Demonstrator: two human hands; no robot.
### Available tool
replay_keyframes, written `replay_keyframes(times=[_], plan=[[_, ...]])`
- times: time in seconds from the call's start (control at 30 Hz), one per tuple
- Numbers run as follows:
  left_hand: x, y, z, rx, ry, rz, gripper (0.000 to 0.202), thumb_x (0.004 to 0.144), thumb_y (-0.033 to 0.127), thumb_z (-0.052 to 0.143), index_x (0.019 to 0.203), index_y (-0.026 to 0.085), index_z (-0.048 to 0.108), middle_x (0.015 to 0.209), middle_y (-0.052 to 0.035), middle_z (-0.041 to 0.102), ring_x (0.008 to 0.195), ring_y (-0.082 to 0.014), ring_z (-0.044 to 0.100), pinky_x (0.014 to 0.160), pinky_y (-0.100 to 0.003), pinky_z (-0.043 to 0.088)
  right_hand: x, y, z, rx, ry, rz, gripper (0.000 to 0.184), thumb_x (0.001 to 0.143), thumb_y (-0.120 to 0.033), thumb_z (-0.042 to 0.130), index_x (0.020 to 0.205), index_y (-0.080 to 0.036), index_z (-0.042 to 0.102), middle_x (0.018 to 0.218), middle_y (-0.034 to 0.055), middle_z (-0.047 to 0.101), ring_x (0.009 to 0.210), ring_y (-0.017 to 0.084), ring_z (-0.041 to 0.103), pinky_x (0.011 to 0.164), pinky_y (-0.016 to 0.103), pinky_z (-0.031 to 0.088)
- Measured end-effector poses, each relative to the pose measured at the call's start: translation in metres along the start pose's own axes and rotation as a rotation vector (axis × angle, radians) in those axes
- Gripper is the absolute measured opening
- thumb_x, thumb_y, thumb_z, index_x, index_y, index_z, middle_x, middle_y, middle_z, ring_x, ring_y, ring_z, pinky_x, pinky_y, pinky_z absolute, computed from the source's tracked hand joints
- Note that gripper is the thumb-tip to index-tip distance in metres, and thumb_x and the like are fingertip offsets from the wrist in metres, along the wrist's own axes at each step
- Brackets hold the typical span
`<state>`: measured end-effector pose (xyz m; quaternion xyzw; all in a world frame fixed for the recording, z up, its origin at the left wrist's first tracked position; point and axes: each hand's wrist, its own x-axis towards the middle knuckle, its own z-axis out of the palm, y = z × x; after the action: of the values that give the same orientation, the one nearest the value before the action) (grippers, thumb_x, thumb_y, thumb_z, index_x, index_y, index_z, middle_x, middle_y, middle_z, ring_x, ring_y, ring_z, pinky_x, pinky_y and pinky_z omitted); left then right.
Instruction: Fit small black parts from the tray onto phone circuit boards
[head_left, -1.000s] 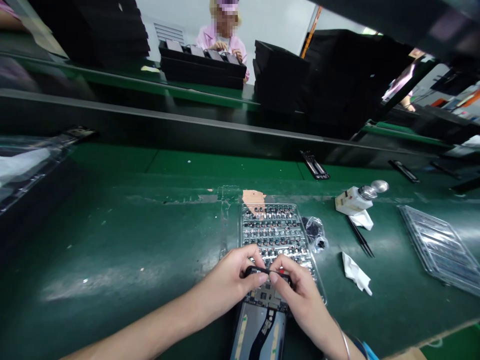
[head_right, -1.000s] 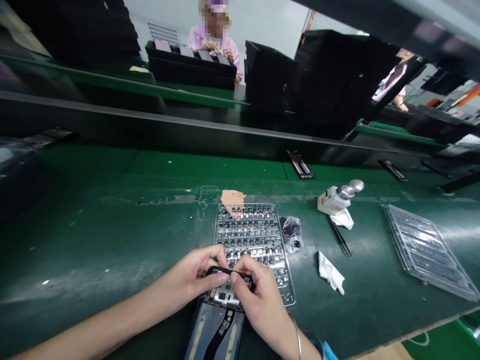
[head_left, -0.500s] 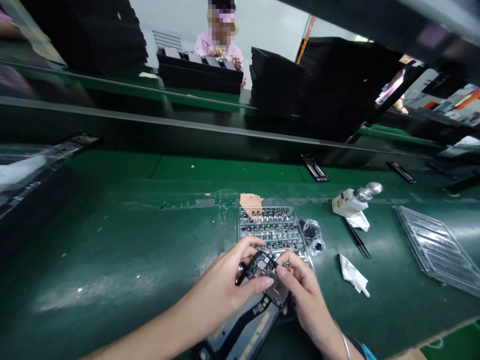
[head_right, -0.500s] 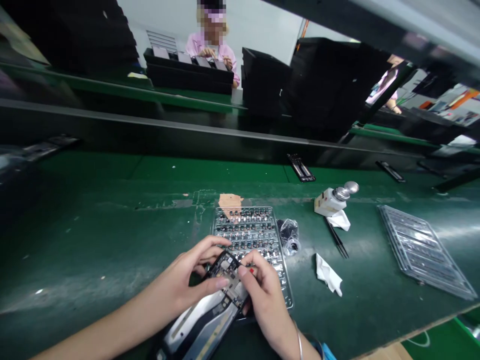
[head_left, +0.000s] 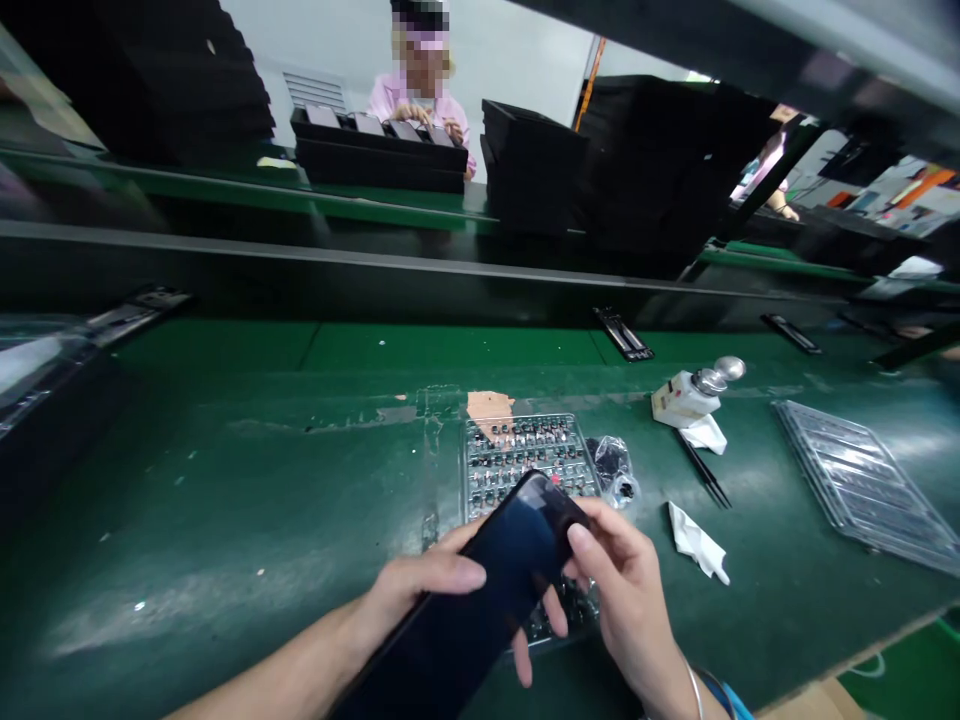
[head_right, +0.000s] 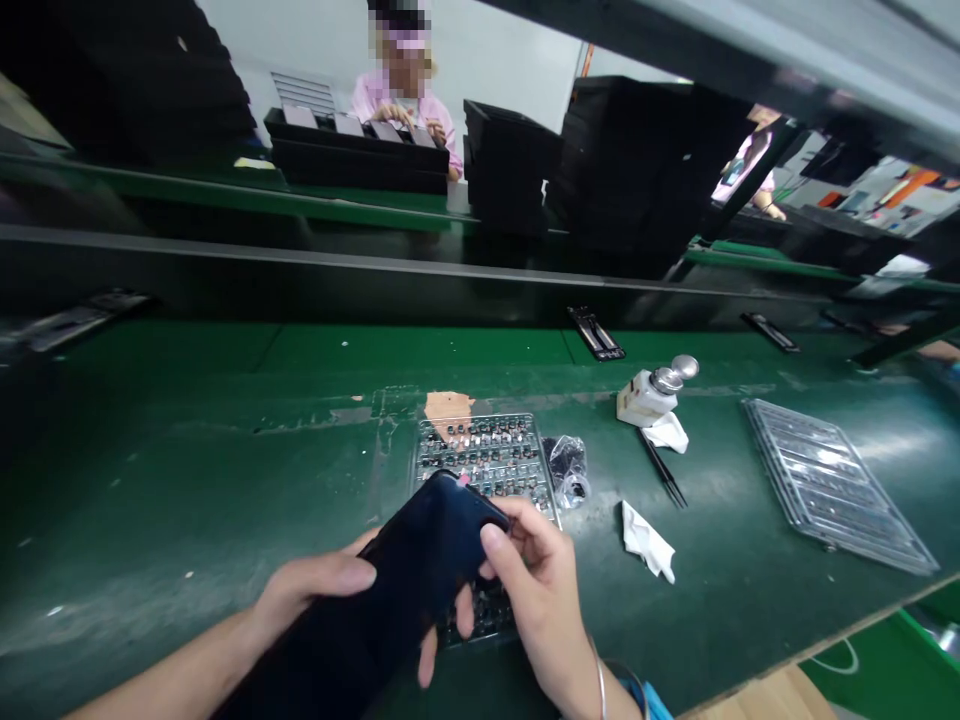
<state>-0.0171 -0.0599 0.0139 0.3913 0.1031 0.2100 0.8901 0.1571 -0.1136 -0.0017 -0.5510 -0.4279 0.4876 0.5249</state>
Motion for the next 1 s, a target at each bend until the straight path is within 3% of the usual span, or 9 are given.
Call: replay_keyframes(times=[0.07, 0.17, 0.33, 0.63, 0.7, 0.8, 0.83, 0.9, 1.0], plan=[[0.001, -0.006, -0.008, -0.211, -0.053, -0.102, 0.063, 0.067, 0.044, 0.041, 0.117, 0.004, 0.047, 0.098, -0.0212, 0.059, 0.074, -0.0309, 0.061, 0.064, -0.043, 0.046, -0.002, 0.001, 0.001, -0.01, -0.031, 0.019, 0.015, 0.082, -0.033, 0.055, 0.08, -0.018, 0.058, 0.059, -0.0037, 0.047, 0.049, 0.007, 0.042, 0.045, 0.019, 0.032], [-0.001, -0.016, -0.018, -0.281, -0.023, -0.174, 0.065, 0.066, 0.045, 0.039, 0.114, 0.003, 0.048, 0.106, -0.0248, 0.056, 0.086, -0.038, 0.058, 0.066, -0.047, 0.045, -0.004, 0.001, 0.003, -0.001, -0.049, 0.025, 0.016, 0.082, -0.033, 0.056, 0.074, -0.018, 0.055, 0.055, -0.0051, 0.045, 0.046, 0.007, 0.04, 0.044, 0.019, 0.03], [-0.003, -0.02, -0.024, -0.3, -0.083, -0.243, 0.069, 0.063, 0.047, 0.038, 0.113, 0.001, 0.048, 0.097, -0.0243, 0.06, 0.068, -0.0301, 0.061, 0.065, -0.041, 0.043, -0.004, -0.001, 0.004, -0.017, -0.065, 0.029, 0.018, 0.083, -0.033, 0.055, 0.074, -0.018, 0.053, 0.053, -0.0058, 0.044, 0.045, 0.006, 0.041, 0.045, 0.018, 0.031], [0.001, -0.013, -0.02, -0.283, -0.117, -0.239, 0.067, 0.058, 0.045, 0.043, 0.11, 0.003, 0.051, 0.089, -0.017, 0.059, 0.057, -0.0185, 0.055, 0.052, -0.026, 0.038, -0.008, 0.0, 0.005, -0.007, -0.065, 0.055, 0.018, 0.083, -0.034, 0.054, 0.074, -0.018, 0.054, 0.053, -0.0054, 0.045, 0.043, 0.006, 0.046, 0.043, 0.018, 0.031], [0.003, -0.015, -0.02, -0.28, -0.133, -0.243, 0.071, 0.059, 0.05, 0.045, 0.112, 0.003, 0.05, 0.091, -0.0174, 0.058, 0.058, -0.0174, 0.054, 0.05, -0.025, 0.037, -0.006, 0.002, 0.004, 0.033, -0.066, 0.057, 0.017, 0.083, -0.034, 0.054, 0.076, -0.019, 0.054, 0.052, -0.0062, 0.043, 0.042, 0.006, 0.042, 0.041, 0.018, 0.029], [0.006, -0.019, -0.022, -0.289, -0.177, -0.25, 0.078, 0.064, 0.063, 0.042, 0.112, 0.002, 0.05, 0.095, -0.0199, 0.057, 0.062, -0.0197, 0.056, 0.048, -0.025, 0.038, 0.002, 0.001, -0.003, 0.063, 0.053, 0.01, 0.014, 0.083, -0.033, 0.054, 0.078, -0.019, 0.054, 0.054, -0.0065, 0.039, 0.043, 0.005, 0.035, 0.041, 0.018, 0.027], [0.007, -0.02, -0.023, -0.289, -0.163, -0.244, 0.075, 0.066, 0.063, 0.042, 0.108, 0.002, 0.052, 0.093, -0.0201, 0.057, 0.061, -0.0194, 0.057, 0.048, -0.025, 0.038, 0.006, -0.001, -0.006, 0.053, 0.101, -0.011, 0.013, 0.083, -0.033, 0.054, 0.081, -0.02, 0.056, 0.056, -0.0059, 0.041, 0.044, 0.006, 0.035, 0.041, 0.018, 0.028], [0.007, -0.019, -0.028, -0.281, -0.028, -0.189, 0.054, 0.074, 0.051, 0.047, 0.098, 0.004, 0.057, 0.085, -0.0153, 0.058, 0.056, -0.0138, 0.054, 0.044, -0.02, 0.035, 0.013, -0.006, -0.013, 0.005, 0.151, -0.034, 0.02, 0.083, -0.033, 0.053, 0.099, -0.021, 0.055, 0.066, -0.0023, 0.05, 0.05, 0.008, 0.04, 0.043, 0.02, 0.032], [0.007, -0.005, -0.043, -0.178, 0.329, -0.032, 0.026, 0.08, 0.022, 0.052, 0.103, 0.013, 0.057, 0.071, -0.0033, 0.056, 0.046, -0.0052, 0.044, 0.039, -0.014, 0.031, 0.021, -0.012, -0.021, -0.195, 0.148, -0.057, 0.039, 0.083, -0.033, 0.052, 0.12, -0.023, 0.044, 0.089, 0.005, 0.059, 0.062, 0.013, 0.049, 0.047, 0.022, 0.037]])
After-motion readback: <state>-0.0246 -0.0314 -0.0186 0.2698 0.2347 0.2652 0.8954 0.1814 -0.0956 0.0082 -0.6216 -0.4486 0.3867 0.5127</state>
